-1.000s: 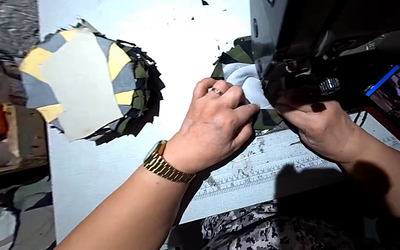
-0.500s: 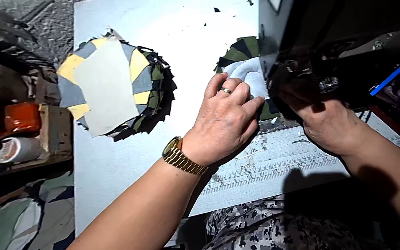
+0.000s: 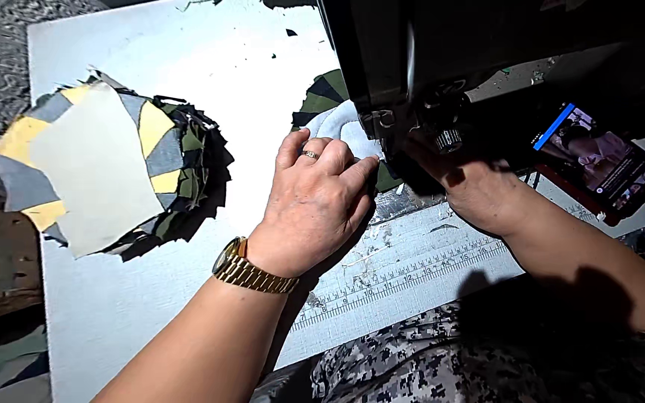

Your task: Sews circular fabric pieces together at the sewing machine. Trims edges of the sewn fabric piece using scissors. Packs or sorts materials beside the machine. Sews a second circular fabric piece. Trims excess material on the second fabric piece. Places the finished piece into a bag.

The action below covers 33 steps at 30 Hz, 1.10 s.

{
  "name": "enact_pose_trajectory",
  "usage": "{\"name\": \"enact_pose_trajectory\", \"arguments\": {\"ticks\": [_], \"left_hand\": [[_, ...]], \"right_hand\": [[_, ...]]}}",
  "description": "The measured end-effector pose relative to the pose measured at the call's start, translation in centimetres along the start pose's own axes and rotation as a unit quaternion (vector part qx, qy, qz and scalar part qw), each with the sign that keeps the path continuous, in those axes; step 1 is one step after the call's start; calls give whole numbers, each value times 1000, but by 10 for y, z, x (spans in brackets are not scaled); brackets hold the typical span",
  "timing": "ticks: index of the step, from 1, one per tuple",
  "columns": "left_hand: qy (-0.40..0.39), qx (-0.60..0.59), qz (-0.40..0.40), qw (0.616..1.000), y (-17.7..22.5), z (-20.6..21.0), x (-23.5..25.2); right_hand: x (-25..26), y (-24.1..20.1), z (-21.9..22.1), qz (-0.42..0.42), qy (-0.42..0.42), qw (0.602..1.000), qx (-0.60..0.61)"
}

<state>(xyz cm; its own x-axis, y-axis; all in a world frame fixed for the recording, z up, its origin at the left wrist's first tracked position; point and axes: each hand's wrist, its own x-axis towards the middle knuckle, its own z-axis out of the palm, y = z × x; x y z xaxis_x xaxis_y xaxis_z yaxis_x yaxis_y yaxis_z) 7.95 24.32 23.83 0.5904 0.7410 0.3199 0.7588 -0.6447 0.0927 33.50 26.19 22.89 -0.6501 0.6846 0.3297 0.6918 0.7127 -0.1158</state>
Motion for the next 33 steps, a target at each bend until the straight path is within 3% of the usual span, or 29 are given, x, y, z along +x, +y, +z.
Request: {"name": "enact_pose_trajectory", "arguments": {"ticks": [7, 12, 22, 33], "left_hand": [[1, 41, -46, 998, 4, 4, 4], [6, 94, -92, 991, 8, 8, 6], [-43, 138, -194, 970, 18, -1, -2], [-94, 45, -237, 966, 38, -34, -15]], "right_hand": [[1, 8, -3, 119, 121, 984, -48], [1, 17, -3, 220, 68, 968, -96], [-2, 16, -4, 247, 77, 965, -48], [-1, 16, -18, 308, 12, 951, -6]]}}
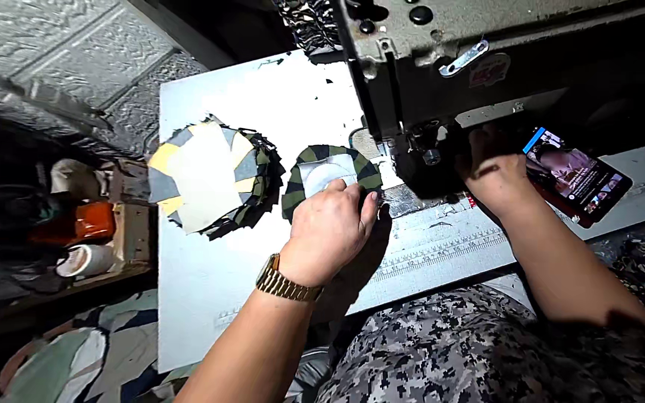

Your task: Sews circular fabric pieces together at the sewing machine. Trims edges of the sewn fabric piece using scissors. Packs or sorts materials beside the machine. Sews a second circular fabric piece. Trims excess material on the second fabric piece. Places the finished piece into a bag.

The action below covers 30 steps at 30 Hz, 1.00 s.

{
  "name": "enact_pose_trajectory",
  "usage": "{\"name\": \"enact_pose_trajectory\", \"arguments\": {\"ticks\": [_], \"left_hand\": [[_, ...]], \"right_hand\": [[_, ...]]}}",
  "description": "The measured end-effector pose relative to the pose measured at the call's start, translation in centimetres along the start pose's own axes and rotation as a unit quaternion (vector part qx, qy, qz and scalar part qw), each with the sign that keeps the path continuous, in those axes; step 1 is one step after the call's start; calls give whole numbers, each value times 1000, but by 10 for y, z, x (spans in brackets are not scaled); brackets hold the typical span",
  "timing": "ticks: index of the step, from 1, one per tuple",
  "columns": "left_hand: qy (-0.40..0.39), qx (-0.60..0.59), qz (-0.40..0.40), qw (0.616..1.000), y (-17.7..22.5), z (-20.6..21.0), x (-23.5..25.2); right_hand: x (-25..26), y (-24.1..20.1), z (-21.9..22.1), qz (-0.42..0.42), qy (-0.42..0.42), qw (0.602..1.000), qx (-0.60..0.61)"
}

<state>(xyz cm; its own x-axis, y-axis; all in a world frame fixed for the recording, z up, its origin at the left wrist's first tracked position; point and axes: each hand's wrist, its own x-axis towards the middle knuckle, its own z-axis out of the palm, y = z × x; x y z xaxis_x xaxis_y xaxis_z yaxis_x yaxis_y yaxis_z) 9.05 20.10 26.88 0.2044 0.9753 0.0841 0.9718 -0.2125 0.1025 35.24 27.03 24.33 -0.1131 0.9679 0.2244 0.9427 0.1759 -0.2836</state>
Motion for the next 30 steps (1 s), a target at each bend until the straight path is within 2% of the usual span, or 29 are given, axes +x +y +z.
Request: {"name": "enact_pose_trajectory", "arguments": {"ticks": [4, 9, 11, 15, 20, 25, 30], "left_hand": [[38, -78, 24, 996, -26, -8, 19], [36, -115, 105, 987, -50, 28, 28], [26, -93, 92, 991, -48, 42, 20], [-8, -45, 52, 998, -38, 43, 6], [-23, -31, -5, 999, -27, 40, -8], [-38, -55, -18, 998, -23, 35, -26], [-22, -85, -8, 996, -19, 27, -44]], "right_hand": [[-1, 3, -11, -13, -55, 998, 30], [13, 17, -28, 54, -161, 971, 167], [10, 20, -27, 90, -165, 949, 255], [-6, 19, -28, 164, -163, 879, 416], [-38, 34, -31, 194, -229, 818, 491], [-86, 56, -58, 160, -371, 793, 456], [-116, 69, -74, 56, -469, 739, 479]]}}
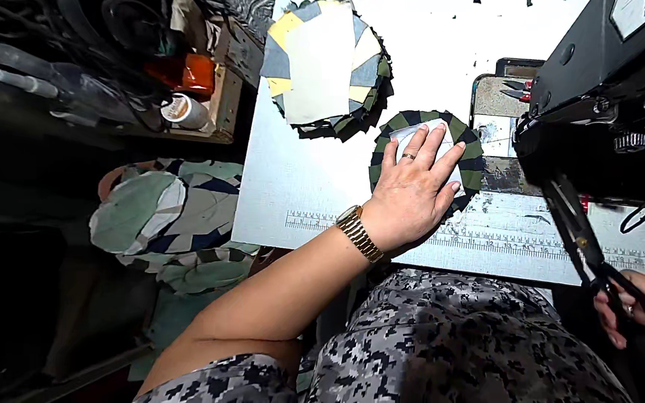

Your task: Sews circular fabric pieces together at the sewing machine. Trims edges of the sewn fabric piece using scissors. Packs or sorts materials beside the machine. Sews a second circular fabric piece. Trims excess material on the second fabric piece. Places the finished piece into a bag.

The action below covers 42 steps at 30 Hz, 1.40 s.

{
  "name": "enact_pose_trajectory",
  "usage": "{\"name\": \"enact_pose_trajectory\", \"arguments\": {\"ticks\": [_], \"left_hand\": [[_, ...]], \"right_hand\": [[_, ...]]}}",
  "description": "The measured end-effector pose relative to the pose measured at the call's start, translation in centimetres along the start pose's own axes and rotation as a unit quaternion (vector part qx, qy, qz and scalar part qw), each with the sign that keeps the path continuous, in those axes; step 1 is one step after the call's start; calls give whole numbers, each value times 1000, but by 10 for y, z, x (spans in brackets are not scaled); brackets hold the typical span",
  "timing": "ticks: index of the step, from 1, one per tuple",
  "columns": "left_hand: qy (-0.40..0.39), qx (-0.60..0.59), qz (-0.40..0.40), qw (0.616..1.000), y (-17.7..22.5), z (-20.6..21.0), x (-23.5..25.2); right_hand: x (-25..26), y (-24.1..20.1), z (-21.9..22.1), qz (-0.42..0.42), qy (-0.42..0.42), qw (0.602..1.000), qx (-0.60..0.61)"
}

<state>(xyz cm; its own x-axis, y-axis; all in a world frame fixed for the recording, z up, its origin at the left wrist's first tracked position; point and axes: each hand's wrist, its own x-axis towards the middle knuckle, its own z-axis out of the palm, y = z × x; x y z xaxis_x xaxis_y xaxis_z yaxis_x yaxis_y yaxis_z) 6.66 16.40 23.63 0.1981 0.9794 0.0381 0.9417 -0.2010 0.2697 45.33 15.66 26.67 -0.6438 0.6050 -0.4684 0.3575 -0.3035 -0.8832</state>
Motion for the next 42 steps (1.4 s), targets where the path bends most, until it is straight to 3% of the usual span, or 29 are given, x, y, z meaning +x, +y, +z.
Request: {"name": "enact_pose_trajectory", "arguments": {"ticks": [5, 17, 22, 33, 42], "left_hand": [[28, -2, -5, 1000, 12, 11, -11], [55, -13, -16, 998, 33, 25, -24], [49, -14, -14, 999, 35, 24, -28], [19, -26, 84, 996, 51, 34, -42], [19, -42, 137, 989, 69, 43, -43]], "right_hand": [[17, -3, 10, -32, -61, 998, -1], [64, -19, 22, -22, 18, 999, 22], [52, -8, 22, -41, 25, 999, 16], [-23, 33, 21, -2, -39, 995, -88], [-19, 58, 41, -66, 1, 997, -45]]}}
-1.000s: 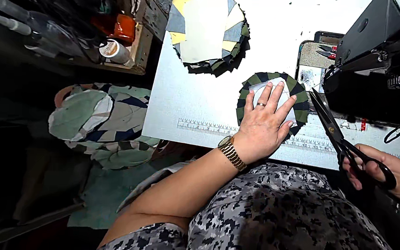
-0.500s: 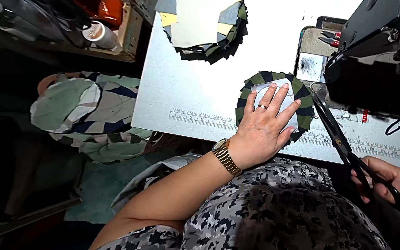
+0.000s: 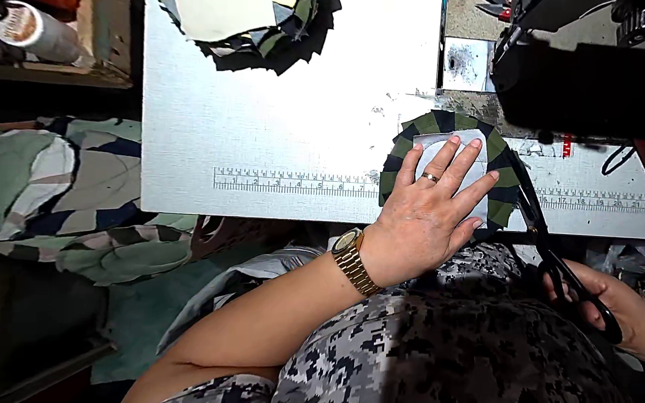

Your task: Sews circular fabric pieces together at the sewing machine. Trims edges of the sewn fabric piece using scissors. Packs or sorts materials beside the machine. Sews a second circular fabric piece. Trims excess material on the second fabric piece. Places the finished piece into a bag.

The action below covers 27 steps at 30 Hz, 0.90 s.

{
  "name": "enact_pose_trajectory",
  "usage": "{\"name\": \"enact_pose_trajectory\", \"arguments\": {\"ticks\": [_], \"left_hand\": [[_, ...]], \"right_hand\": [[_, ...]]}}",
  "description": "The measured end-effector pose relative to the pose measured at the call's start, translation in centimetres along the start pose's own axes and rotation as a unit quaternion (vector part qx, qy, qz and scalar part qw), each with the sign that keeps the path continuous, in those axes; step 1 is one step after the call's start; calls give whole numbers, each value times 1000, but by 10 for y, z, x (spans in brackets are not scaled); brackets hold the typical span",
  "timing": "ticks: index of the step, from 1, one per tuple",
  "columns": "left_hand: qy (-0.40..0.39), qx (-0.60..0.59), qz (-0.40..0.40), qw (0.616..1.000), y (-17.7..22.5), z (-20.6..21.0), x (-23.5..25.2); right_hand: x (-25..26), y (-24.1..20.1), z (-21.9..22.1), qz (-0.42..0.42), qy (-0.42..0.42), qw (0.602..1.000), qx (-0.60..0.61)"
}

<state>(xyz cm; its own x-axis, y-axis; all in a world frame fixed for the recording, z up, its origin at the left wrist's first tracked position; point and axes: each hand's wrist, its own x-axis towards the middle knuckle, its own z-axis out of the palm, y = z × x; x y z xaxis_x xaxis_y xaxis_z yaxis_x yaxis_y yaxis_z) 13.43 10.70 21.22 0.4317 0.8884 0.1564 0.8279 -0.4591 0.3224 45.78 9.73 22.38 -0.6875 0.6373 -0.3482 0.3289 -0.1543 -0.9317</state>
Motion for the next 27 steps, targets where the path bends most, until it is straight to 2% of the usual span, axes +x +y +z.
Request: {"name": "enact_pose_trajectory", "arguments": {"ticks": [15, 20, 23, 27], "left_hand": [[-1, 6, 0, 1000, 9, 2, -2], [3, 7, 52, 999, 4, 0, -6], [23, 23, 74, 997, 4, -1, -9], [52, 26, 84, 995, 1, -1, -13]], "right_hand": [[3, -6, 16, 2, 69, 998, -5], [2, -11, 21, 26, 111, 993, 2], [0, -9, 13, 27, 82, 996, 12], [-10, 0, -4, 22, -27, 999, -31]]}}
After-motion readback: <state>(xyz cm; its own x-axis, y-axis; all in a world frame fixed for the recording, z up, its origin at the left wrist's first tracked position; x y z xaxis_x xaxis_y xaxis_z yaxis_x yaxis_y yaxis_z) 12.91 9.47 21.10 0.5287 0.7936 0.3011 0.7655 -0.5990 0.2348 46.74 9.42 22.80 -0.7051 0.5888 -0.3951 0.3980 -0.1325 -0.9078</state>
